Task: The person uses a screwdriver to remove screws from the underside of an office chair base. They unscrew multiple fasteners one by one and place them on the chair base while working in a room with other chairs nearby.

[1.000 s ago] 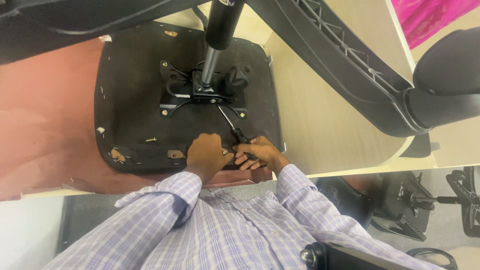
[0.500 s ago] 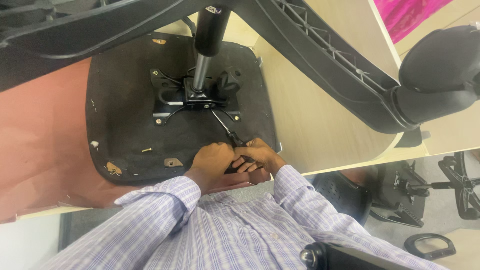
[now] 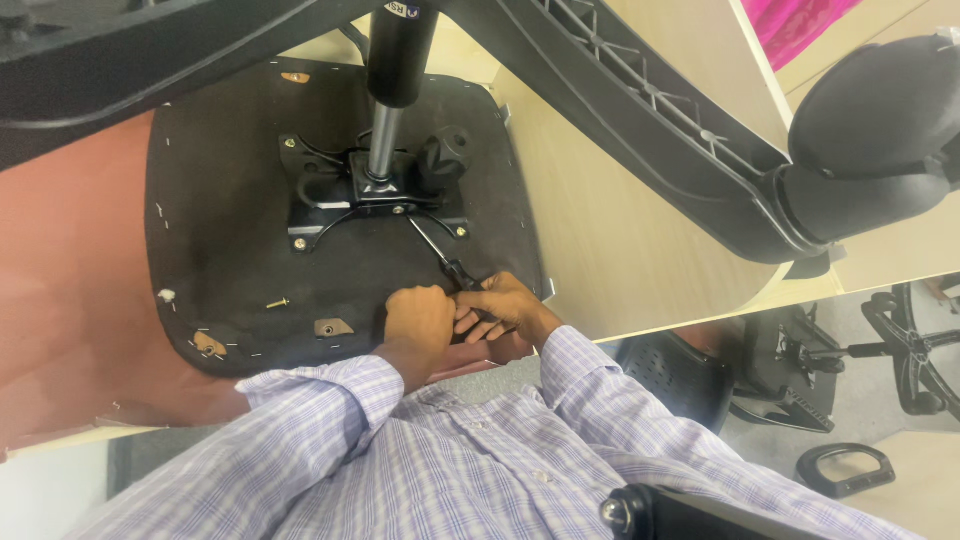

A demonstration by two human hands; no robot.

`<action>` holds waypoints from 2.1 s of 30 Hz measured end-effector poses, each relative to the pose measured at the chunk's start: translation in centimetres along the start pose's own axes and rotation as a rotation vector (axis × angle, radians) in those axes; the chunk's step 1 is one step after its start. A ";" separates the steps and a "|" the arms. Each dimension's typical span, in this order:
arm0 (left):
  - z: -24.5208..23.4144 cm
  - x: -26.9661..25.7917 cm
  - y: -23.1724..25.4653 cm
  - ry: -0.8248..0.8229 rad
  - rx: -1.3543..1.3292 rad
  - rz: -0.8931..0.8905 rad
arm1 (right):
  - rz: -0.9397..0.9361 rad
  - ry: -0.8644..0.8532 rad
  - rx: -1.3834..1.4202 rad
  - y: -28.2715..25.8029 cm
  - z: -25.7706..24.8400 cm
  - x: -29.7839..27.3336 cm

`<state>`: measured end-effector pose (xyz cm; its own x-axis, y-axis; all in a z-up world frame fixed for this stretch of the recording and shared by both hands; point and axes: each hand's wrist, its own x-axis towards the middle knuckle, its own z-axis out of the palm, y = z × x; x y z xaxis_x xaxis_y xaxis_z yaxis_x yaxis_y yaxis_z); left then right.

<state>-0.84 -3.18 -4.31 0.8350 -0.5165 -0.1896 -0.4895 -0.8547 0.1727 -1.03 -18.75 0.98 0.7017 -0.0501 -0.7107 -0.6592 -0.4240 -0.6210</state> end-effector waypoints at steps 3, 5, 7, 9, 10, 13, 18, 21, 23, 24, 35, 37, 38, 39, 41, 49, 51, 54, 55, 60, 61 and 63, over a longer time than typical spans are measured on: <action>-1.1 0.9 -0.1 -0.062 -0.164 -0.104 | 0.019 -0.010 -0.009 0.1 -0.2 0.2; -1.7 0.8 -0.4 -0.010 -0.138 -0.096 | 0.017 -0.013 -0.008 0.3 -0.2 0.1; -2.4 0.6 -0.9 -0.002 -0.090 -0.076 | -0.006 -0.003 -0.007 0.2 -0.1 0.3; -2.9 0.2 -0.8 -0.044 -0.034 -0.026 | -0.006 -0.009 0.001 0.4 -0.1 0.5; -3.0 -0.1 -0.8 0.058 -0.010 0.042 | -0.006 -0.014 0.000 0.5 -0.1 0.6; -3.7 -1.2 -1.0 0.132 0.010 0.191 | -0.002 0.000 -0.016 0.7 0.0 0.8; -4.6 -1.4 -0.6 -0.004 -0.076 0.259 | -0.002 -0.007 -0.009 0.5 -0.1 0.8; -4.1 -1.6 -0.2 0.034 -0.003 0.269 | -0.018 -0.009 0.009 0.5 0.0 0.6; -3.5 -1.5 0.1 -0.054 -0.044 0.188 | -0.016 0.004 0.001 0.6 -0.2 0.2; -3.4 -1.3 0.1 -0.097 -0.062 0.140 | -0.015 0.008 -0.010 0.5 -0.1 0.2; -1.1 0.1 -0.4 0.034 0.128 0.068 | -0.001 -0.001 0.000 -0.1 0.0 -0.3; -1.1 0.4 -0.5 0.038 0.061 0.020 | -0.013 -0.006 0.003 -0.2 0.0 -0.3; -1.3 0.7 -0.7 0.040 0.017 -0.006 | -0.010 -0.007 0.002 -0.1 0.0 -0.3; -1.4 0.8 -0.7 0.042 -0.028 -0.033 | -0.007 -0.009 0.002 -0.1 0.0 -0.4; -1.9 0.8 -0.8 0.035 -0.021 -0.041 | -0.015 -0.011 -0.004 -0.3 0.0 -0.3; -3.2 -1.5 -2.4 0.173 0.023 0.271 | 0.002 0.000 -0.026 -0.2 -0.1 -0.2; -3.3 -2.1 -2.8 0.087 -0.054 0.326 | -0.008 -0.003 -0.033 -0.2 -0.1 -0.1; -3.1 -1.7 -3.2 0.086 0.009 0.381 | 0.003 -0.006 -0.034 0.2 -0.3 -0.1; -3.1 -1.7 -3.4 0.106 0.047 0.401 | 0.003 -0.010 -0.032 0.0 -0.2 0.0; -2.4 -1.4 -3.7 0.180 0.071 0.398 | 0.000 -0.020 -0.037 0.1 -0.2 0.0; -2.3 -1.3 -3.4 0.158 0.099 0.356 | 0.001 -0.018 -0.041 0.1 -0.2 0.0; -2.0 -1.4 -2.9 0.114 0.156 0.268 | -0.006 -0.024 -0.013 0.0 -0.1 0.0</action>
<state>-0.15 0.13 -2.60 0.6895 -0.7227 -0.0467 -0.7210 -0.6911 0.0497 -1.00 -18.82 1.05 0.6987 -0.0257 -0.7150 -0.6513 -0.4364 -0.6208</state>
